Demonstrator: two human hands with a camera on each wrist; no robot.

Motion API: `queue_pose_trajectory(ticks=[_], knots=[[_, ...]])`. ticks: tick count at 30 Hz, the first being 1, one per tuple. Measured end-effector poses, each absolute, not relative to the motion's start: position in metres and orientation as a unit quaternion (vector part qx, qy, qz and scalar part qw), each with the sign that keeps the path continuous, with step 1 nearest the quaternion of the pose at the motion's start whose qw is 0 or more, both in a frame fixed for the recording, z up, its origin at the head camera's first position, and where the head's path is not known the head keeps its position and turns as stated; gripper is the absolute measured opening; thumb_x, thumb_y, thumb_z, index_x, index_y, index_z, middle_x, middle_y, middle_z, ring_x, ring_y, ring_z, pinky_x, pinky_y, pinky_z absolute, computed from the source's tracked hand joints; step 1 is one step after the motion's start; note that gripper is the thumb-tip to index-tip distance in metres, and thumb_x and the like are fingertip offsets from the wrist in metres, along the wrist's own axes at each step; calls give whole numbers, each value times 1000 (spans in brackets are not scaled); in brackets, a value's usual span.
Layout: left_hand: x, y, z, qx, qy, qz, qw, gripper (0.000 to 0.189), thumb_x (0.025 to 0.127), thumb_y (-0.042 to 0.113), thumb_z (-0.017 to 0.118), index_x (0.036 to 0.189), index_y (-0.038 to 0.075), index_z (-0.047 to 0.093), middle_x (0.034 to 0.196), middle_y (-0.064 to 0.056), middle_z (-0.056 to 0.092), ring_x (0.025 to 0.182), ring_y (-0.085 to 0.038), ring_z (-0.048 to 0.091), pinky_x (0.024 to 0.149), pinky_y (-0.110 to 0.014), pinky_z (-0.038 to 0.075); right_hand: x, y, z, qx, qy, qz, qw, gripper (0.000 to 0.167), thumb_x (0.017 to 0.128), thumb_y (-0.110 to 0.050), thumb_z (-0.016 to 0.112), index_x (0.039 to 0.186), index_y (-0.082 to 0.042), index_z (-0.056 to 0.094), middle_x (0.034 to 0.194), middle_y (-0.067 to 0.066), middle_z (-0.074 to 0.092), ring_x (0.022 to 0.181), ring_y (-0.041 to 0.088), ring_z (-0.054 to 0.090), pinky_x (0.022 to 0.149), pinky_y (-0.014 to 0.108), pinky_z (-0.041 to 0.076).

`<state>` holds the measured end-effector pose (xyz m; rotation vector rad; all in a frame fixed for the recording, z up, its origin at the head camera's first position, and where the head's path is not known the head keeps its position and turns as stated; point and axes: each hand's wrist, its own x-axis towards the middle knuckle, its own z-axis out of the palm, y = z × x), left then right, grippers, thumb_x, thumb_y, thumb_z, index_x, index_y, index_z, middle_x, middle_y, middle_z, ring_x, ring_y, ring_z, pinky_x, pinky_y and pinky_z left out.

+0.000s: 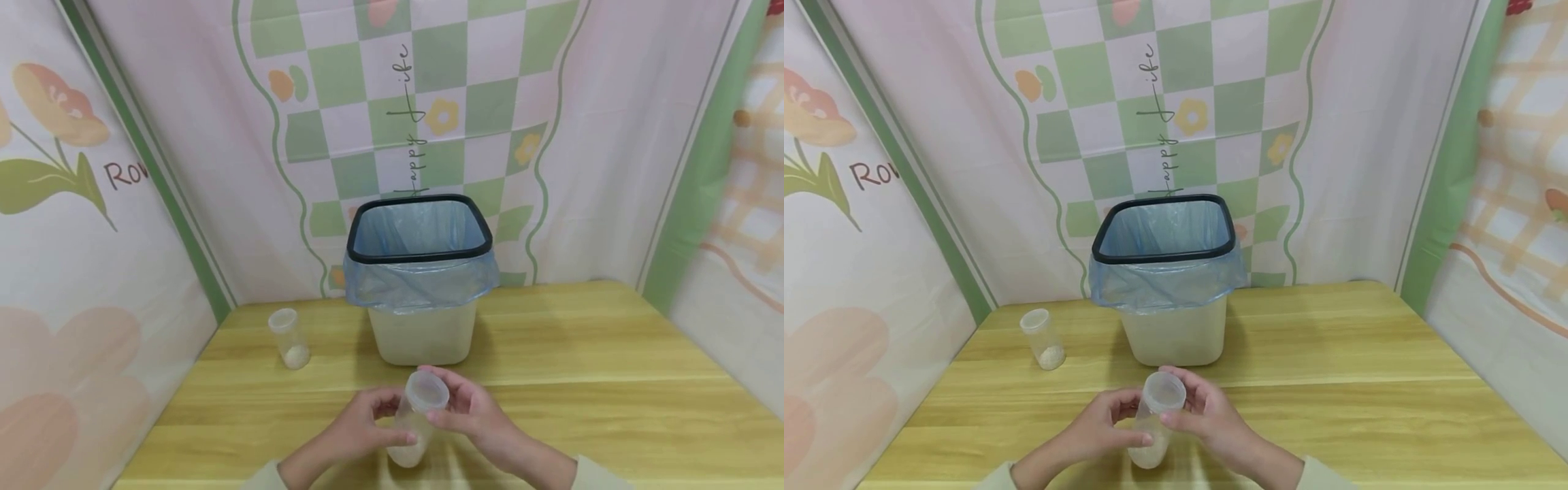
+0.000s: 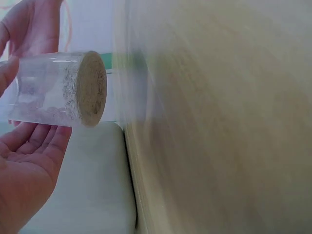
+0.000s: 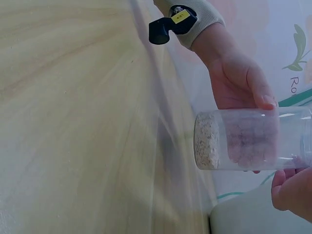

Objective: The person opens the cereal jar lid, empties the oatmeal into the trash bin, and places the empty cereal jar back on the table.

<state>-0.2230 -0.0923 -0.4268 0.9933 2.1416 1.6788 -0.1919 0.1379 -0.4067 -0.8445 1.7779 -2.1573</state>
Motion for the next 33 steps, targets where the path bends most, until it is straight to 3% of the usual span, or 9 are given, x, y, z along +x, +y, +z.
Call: queue_pose_trajectory(ticks=[5, 13, 21, 27, 33], knots=[[-221, -90, -427, 328, 755, 563, 79, 46, 79, 20, 81, 119, 6, 64, 110, 3, 68, 104, -28, 63, 93, -29, 49, -186, 132, -406, -243, 615, -746, 73, 71, 88, -1, 65, 145, 11, 25, 138, 23, 46, 122, 16, 51, 102, 24, 38], [-212, -80, -431, 292, 791, 537, -33, 49, 74, 26, 86, 115, 7, 67, 105, 2, 69, 96, -13, 64, 87, -31, 53, -175, 110, -407, -107, 623, -775, -29, 65, 79, 6, 71, 135, 8, 40, 130, 18, 52, 114, 16, 55, 97, 20, 43], [-205, -70, -434, 293, 814, 486, -125, 46, 74, 32, 86, 111, 13, 67, 102, 6, 66, 90, -13, 65, 80, -29, 55, -172, 98, -409, -43, 619, -783, -51, 60, 82, 3, 71, 132, 6, 37, 129, 16, 50, 113, 15, 54, 94, 20, 45], [-202, -69, -430, 284, 827, 466, -134, 46, 73, 33, 86, 109, 12, 67, 101, 5, 66, 89, -8, 63, 80, -30, 55, -171, 97, -408, -40, 623, -780, -51, 56, 84, 1, 71, 129, 6, 38, 128, 16, 51, 113, 16, 54, 94, 20, 45], [-201, -71, -427, 285, 826, 475, -107, 48, 74, 31, 86, 112, 9, 67, 102, 5, 66, 89, -7, 62, 80, -27, 55, -172, 100, -406, -37, 615, -787, -38, 54, 83, 2, 71, 128, 4, 42, 127, 15, 52, 113, 18, 54, 94, 22, 46]])
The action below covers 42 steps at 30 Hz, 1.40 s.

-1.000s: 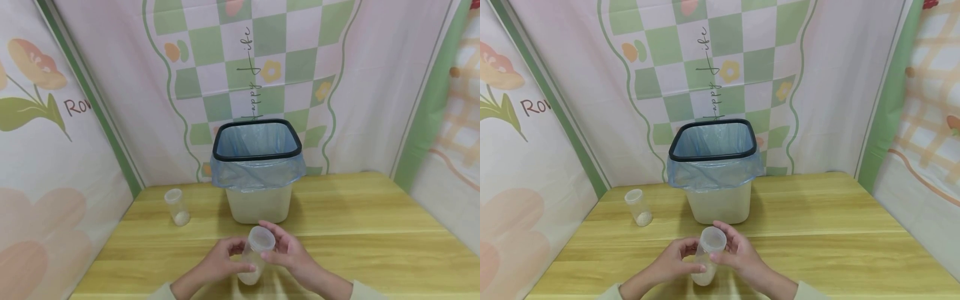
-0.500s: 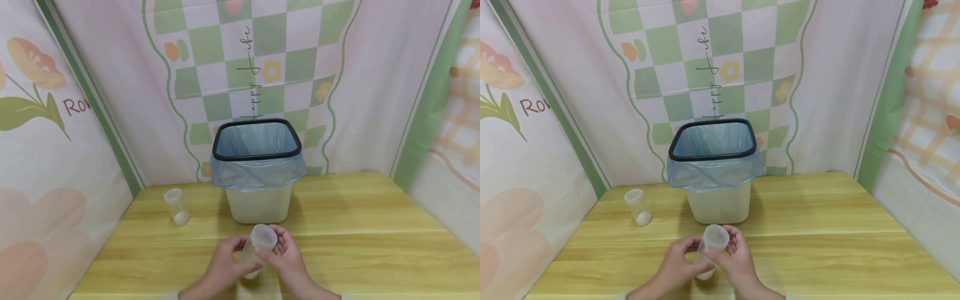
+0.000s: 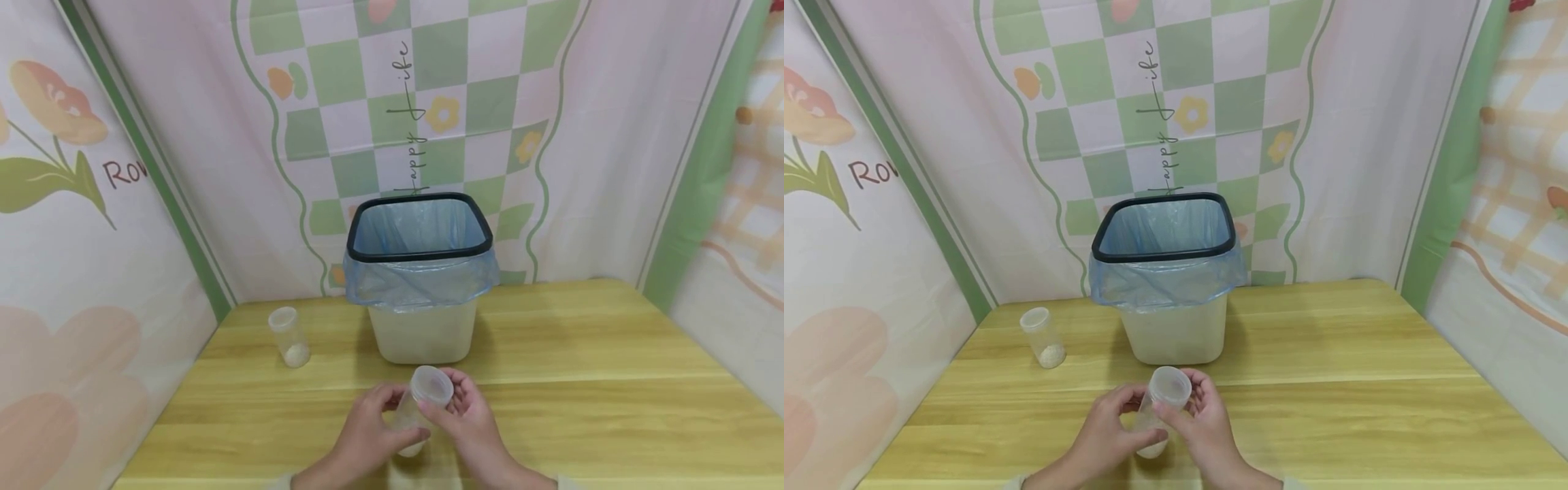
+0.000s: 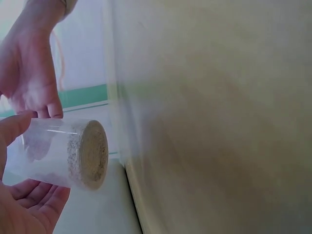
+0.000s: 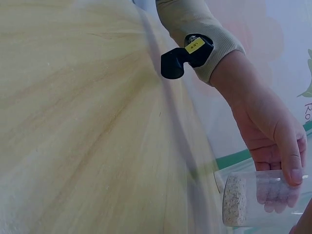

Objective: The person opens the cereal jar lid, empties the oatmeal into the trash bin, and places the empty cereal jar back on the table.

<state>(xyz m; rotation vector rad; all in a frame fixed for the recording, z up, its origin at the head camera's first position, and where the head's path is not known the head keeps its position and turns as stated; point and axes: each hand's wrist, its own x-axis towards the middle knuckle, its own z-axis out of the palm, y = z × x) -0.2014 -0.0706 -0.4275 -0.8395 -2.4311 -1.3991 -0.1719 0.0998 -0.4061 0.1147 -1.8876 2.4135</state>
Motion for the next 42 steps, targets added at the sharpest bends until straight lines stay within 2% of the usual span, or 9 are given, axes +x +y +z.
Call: queue_pose_trajectory(ticks=[8, 19, 29, 36, 42], knots=[[-204, -72, -424, -282, -804, -521, 46, 48, 74, 24, 86, 115, 8, 67, 102, 5, 68, 93, -17, 66, 84, -29, 54, -172, 105, -404, 67, -623, 778, 44, 51, 82, 4, 71, 128, 3, 48, 123, 15, 56, 108, 20, 57, 90, 24, 49], [-204, -73, -422, -270, -793, -546, 8, 47, 75, 21, 85, 114, 6, 66, 103, 4, 68, 97, -25, 66, 87, -26, 52, -175, 115, -400, 125, -637, 759, 55, 51, 86, 4, 66, 134, 3, 47, 125, 19, 56, 106, 21, 59, 89, 27, 51], [-205, -73, -423, -257, -787, -561, -14, 48, 75, 16, 85, 116, 2, 64, 107, -3, 68, 101, -19, 65, 90, -26, 50, -179, 124, -393, 126, -639, 756, 71, 57, 86, 7, 65, 139, 5, 44, 129, 21, 54, 104, 20, 61, 88, 28, 52], [-206, -77, -424, -256, -791, -554, -33, 53, 76, 24, 84, 118, -1, 62, 107, 1, 67, 104, -16, 63, 92, -32, 50, -182, 133, -388, 101, -654, 745, 89, 60, 85, 7, 66, 140, 5, 43, 131, 23, 54, 104, 18, 62, 88, 27, 52], [-207, -78, -424, -255, -788, -559, -41, 53, 76, 22, 85, 116, -3, 61, 105, 1, 68, 103, -16, 64, 92, -31, 50, -187, 142, -386, 88, -665, 734, 104, 62, 85, 6, 67, 141, 5, 42, 131, 24, 53, 101, 16, 63, 85, 26, 53]])
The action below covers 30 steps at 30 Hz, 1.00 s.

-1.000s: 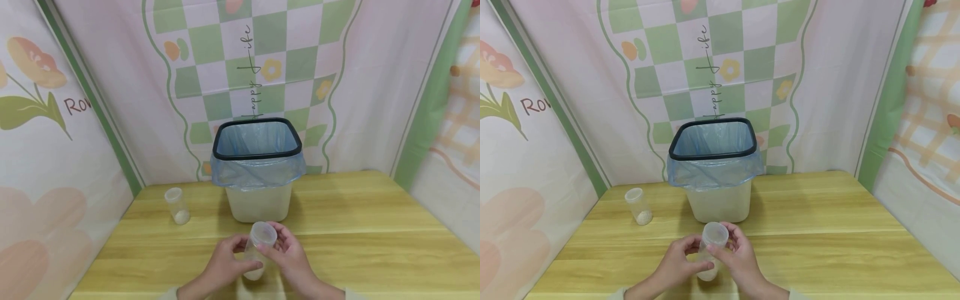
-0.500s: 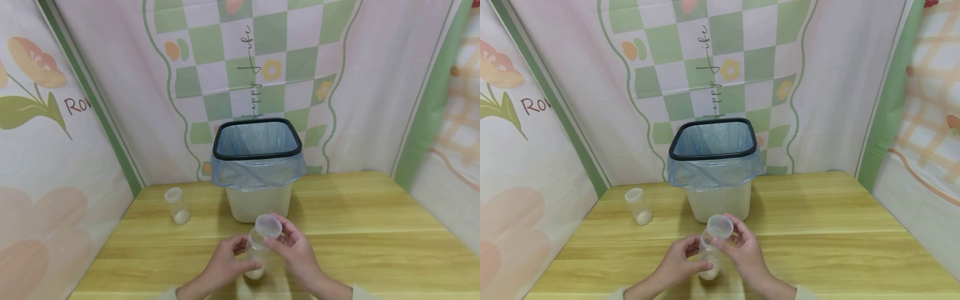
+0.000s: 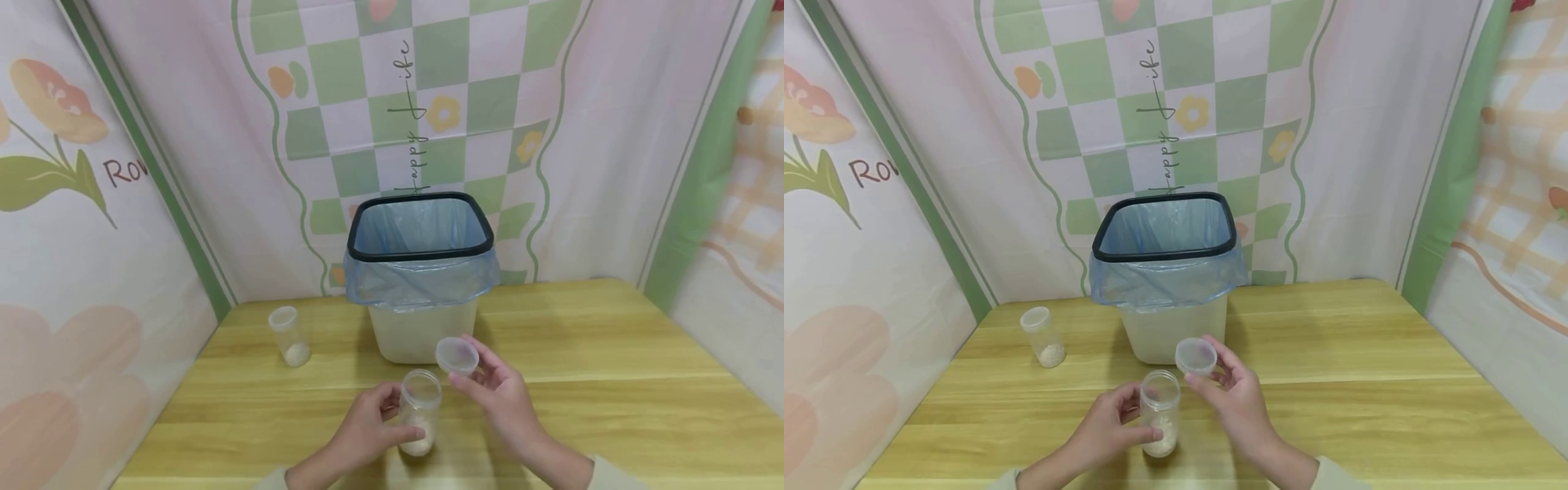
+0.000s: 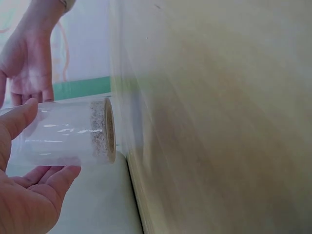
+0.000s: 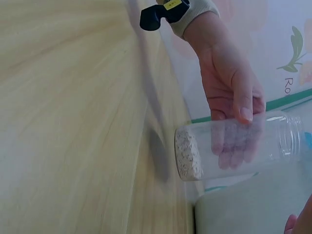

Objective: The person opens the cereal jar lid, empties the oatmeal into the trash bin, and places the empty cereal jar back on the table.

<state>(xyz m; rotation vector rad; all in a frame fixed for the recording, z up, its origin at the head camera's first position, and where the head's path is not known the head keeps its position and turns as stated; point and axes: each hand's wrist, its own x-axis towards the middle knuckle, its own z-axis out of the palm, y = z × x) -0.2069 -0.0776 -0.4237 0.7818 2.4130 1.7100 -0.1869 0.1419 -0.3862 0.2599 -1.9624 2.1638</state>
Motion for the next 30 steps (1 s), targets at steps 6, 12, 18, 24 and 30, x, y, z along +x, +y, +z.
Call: queue_pose_trajectory(ticks=[6, 12, 18, 24, 30], knots=[[-207, -76, -423, 253, 779, 572, 48, 49, 75, 16, 85, 114, -2, 62, 106, -3, 68, 105, -16, 64, 92, -27, 49, -192, 151, -390, 76, -666, 735, 102, 63, 85, 6, 68, 142, 3, 41, 131, 24, 52, 98, 16, 64, 83, 26, 54], [-208, -76, -424, 253, 781, 569, 56, 47, 75, 16, 85, 113, 0, 62, 107, -2, 68, 105, -16, 64, 91, -25, 49, -196, 159, -394, 76, -677, 724, 112, 65, 84, 6, 70, 142, 4, 41, 133, 26, 50, 98, 15, 64, 82, 27, 54], [-209, -76, -425, 255, 784, 564, 56, 44, 75, 12, 84, 111, 2, 62, 108, -4, 68, 105, -18, 65, 90, -24, 50, -199, 167, -397, 60, -693, 707, 123, 61, 83, 4, 72, 139, 3, 46, 129, 26, 53, 97, 12, 64, 81, 25, 54], [-210, -76, -426, 255, 784, 561, 67, 42, 76, 11, 83, 110, 1, 61, 110, -4, 66, 107, -20, 64, 90, -26, 50, -202, 177, -400, 48, -715, 687, 123, 60, 84, 1, 72, 138, 5, 46, 127, 25, 53, 97, 8, 62, 82, 23, 53], [-211, -77, -428, 260, 785, 558, 74, 41, 77, 11, 82, 111, 3, 61, 113, -4, 65, 110, -22, 63, 92, -27, 49, -204, 185, -401, 38, -733, 670, 110, 62, 85, -3, 73, 139, 5, 44, 131, 26, 51, 100, 3, 59, 85, 21, 51]])
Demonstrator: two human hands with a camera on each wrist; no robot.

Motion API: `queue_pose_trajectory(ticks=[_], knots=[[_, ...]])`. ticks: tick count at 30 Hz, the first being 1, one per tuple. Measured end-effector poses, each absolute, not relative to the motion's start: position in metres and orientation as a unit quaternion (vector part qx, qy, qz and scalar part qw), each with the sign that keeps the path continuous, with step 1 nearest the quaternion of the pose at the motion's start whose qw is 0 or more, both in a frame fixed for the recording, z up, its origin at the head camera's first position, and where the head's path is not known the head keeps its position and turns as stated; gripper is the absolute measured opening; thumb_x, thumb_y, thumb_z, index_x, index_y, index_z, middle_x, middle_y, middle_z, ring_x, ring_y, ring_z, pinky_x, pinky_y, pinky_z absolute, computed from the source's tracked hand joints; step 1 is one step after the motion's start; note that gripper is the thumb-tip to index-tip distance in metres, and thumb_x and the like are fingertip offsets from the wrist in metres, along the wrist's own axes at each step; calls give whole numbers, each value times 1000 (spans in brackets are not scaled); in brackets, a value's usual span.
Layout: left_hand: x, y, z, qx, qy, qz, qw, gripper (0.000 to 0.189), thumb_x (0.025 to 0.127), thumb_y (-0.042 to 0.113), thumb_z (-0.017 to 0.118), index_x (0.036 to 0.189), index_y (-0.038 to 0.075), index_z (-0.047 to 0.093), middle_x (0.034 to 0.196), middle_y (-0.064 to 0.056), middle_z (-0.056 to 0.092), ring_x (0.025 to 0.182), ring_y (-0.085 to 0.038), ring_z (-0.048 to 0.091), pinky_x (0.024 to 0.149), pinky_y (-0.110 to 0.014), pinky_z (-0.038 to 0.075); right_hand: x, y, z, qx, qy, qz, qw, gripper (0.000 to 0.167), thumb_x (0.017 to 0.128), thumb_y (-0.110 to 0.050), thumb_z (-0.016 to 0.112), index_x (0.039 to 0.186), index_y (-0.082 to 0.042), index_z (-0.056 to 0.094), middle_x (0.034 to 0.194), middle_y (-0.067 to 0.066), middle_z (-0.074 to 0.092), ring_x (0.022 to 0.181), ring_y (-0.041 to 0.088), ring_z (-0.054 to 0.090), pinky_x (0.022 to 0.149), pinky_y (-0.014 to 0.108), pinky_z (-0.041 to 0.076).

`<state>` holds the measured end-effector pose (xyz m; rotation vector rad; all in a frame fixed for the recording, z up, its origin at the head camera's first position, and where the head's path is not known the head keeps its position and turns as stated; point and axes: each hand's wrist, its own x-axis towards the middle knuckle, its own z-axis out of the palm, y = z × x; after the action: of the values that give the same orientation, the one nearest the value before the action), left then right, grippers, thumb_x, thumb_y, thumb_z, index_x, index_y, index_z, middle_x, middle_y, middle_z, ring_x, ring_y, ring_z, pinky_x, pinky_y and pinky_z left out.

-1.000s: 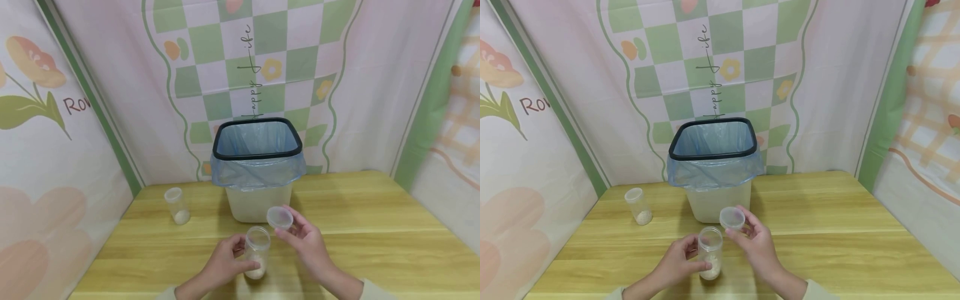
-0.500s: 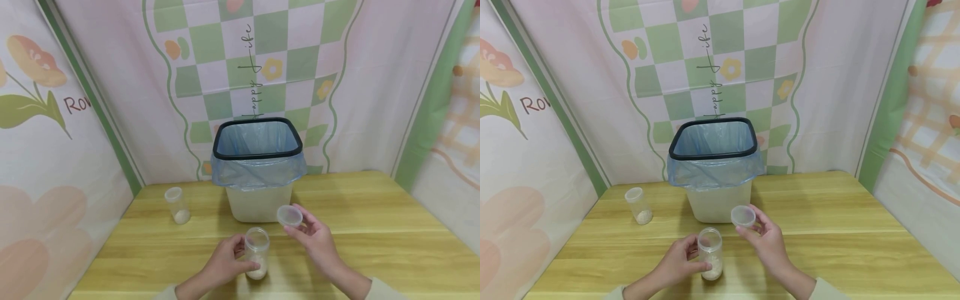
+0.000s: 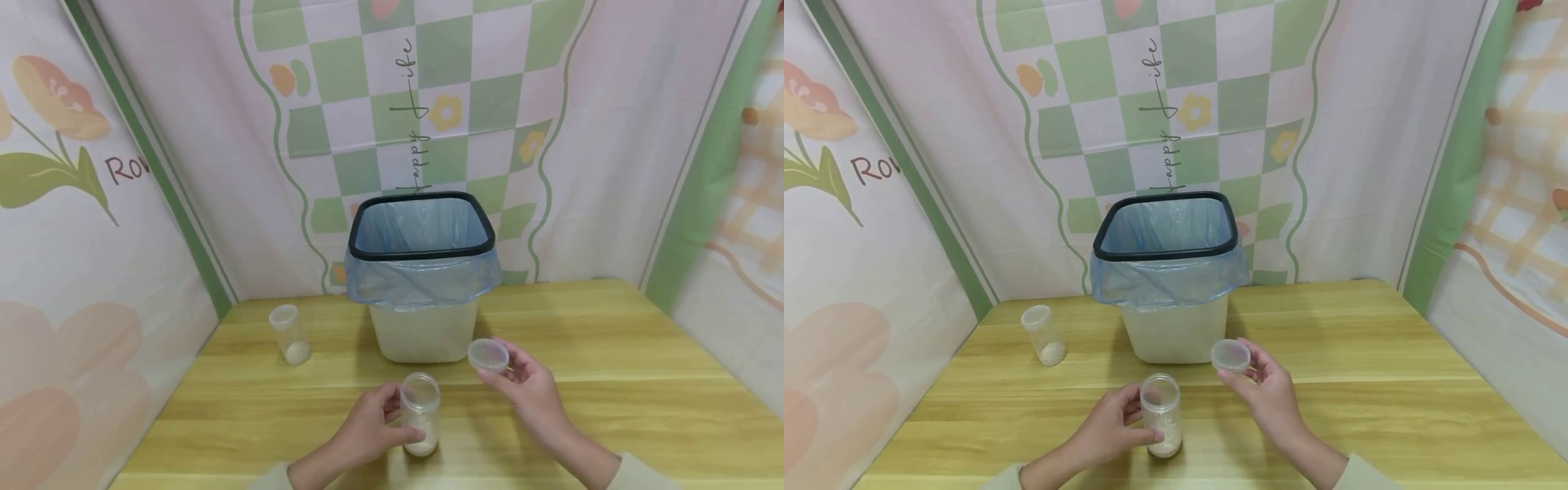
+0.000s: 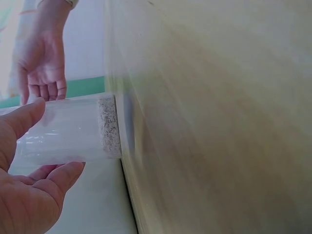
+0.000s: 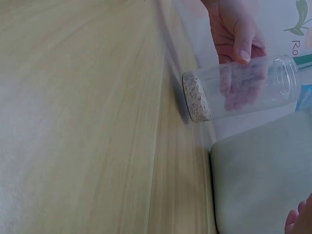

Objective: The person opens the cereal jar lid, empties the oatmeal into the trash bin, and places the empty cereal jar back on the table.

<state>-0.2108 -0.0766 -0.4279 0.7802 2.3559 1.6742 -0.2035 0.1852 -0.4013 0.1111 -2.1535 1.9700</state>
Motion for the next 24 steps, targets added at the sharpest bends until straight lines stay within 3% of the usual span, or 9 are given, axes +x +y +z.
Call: queue_pose_trajectory(ticks=[9, 24], knots=[[-211, -75, -427, 261, 792, 547, 73, 43, 75, 11, 84, 110, 3, 60, 115, -8, 64, 112, -24, 62, 93, -27, 49, -207, 192, -404, 25, -746, 658, 100, 63, 83, -4, 75, 137, 5, 44, 133, 26, 50, 101, -1, 57, 87, 18, 48], [-211, -78, -429, 248, 788, 556, 89, 42, 76, 10, 83, 110, 4, 60, 115, -5, 63, 114, -25, 61, 94, -28, 48, -212, 201, -410, 8, -765, 638, 87, 65, 79, -5, 80, 131, 7, 43, 130, 24, 51, 102, 4, 56, 88, 14, 46]])
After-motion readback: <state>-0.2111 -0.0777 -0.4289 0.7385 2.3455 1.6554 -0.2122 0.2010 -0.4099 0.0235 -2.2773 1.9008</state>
